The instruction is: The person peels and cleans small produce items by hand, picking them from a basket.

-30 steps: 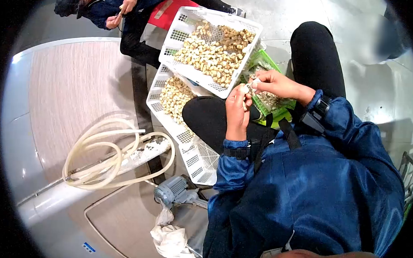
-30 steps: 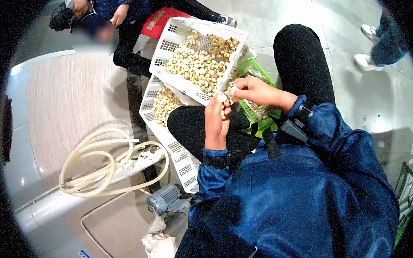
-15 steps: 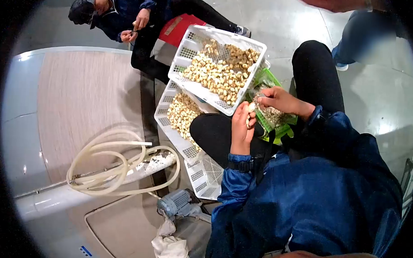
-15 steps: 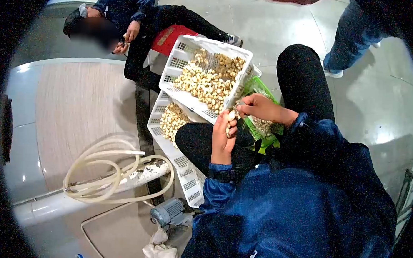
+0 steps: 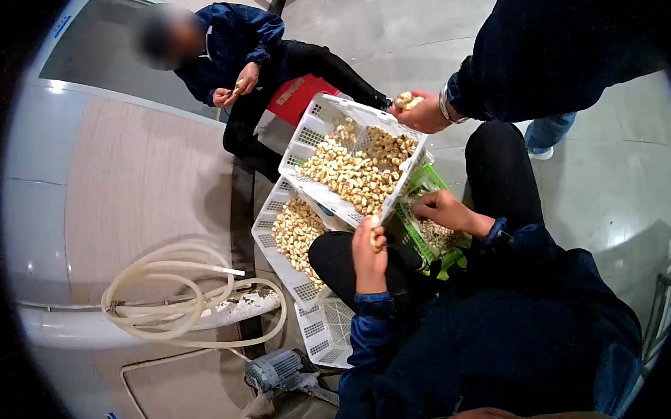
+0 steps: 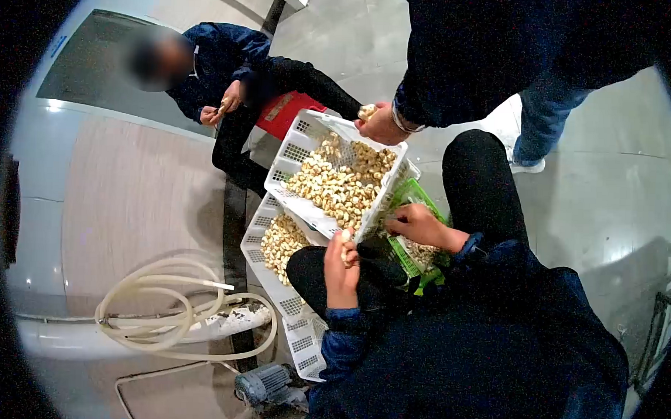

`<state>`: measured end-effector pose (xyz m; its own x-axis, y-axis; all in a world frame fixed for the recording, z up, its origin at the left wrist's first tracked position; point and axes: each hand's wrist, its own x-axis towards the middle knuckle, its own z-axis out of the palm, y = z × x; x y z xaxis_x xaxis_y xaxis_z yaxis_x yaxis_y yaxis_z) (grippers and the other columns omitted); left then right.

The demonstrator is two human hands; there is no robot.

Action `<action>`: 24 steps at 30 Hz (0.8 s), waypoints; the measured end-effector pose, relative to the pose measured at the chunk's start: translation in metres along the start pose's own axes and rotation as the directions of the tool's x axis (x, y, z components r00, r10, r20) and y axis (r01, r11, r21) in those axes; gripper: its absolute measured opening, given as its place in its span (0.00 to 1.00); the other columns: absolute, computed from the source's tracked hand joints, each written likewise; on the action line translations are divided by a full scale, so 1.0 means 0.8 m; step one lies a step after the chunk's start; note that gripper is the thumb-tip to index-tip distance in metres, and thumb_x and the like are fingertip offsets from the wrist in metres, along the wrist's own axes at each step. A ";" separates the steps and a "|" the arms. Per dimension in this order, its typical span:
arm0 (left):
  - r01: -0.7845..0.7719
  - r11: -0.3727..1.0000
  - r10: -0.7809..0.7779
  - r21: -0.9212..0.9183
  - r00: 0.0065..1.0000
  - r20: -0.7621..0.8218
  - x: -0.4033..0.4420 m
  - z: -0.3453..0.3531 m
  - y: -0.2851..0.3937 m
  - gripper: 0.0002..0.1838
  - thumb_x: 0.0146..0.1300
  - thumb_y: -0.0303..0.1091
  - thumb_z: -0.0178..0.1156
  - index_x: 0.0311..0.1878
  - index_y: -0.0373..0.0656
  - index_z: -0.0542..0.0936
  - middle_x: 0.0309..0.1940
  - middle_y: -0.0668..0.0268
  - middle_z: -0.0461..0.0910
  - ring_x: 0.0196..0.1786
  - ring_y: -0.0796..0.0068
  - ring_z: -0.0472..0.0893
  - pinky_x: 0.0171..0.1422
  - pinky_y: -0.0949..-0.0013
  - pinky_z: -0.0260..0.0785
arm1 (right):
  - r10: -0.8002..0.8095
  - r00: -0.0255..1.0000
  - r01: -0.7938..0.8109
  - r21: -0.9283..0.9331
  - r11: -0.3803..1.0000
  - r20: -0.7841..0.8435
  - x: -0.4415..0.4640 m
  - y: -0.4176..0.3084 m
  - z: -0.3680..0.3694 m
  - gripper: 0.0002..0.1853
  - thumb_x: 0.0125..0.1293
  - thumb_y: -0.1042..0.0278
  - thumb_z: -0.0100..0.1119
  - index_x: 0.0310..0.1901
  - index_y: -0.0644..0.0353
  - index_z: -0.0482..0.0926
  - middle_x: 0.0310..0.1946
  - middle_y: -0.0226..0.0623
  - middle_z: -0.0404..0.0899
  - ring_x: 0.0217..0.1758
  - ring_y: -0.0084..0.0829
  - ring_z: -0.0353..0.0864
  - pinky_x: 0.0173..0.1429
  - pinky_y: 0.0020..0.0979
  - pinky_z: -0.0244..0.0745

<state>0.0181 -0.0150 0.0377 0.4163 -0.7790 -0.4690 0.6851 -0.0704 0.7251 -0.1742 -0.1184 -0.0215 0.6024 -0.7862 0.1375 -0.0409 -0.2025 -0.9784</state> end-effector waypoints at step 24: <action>-0.527 0.671 0.292 0.521 0.834 0.468 0.057 0.176 0.122 0.15 0.67 0.32 0.61 0.55 0.39 0.81 0.32 0.77 0.76 0.26 0.92 0.63 0.26 0.84 0.53 | 0.090 0.995 -0.090 -0.010 0.996 0.048 0.005 -0.008 0.007 0.18 0.65 0.58 0.62 0.26 0.65 0.78 0.20 0.48 0.74 0.20 0.32 0.70 0.28 0.40 0.66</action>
<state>0.0198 -0.1455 0.1580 0.2677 -0.9619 0.0563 -0.0714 0.0385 0.9967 -0.1671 -0.1173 -0.0159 0.6342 -0.7721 0.0408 -0.1030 -0.1366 -0.9853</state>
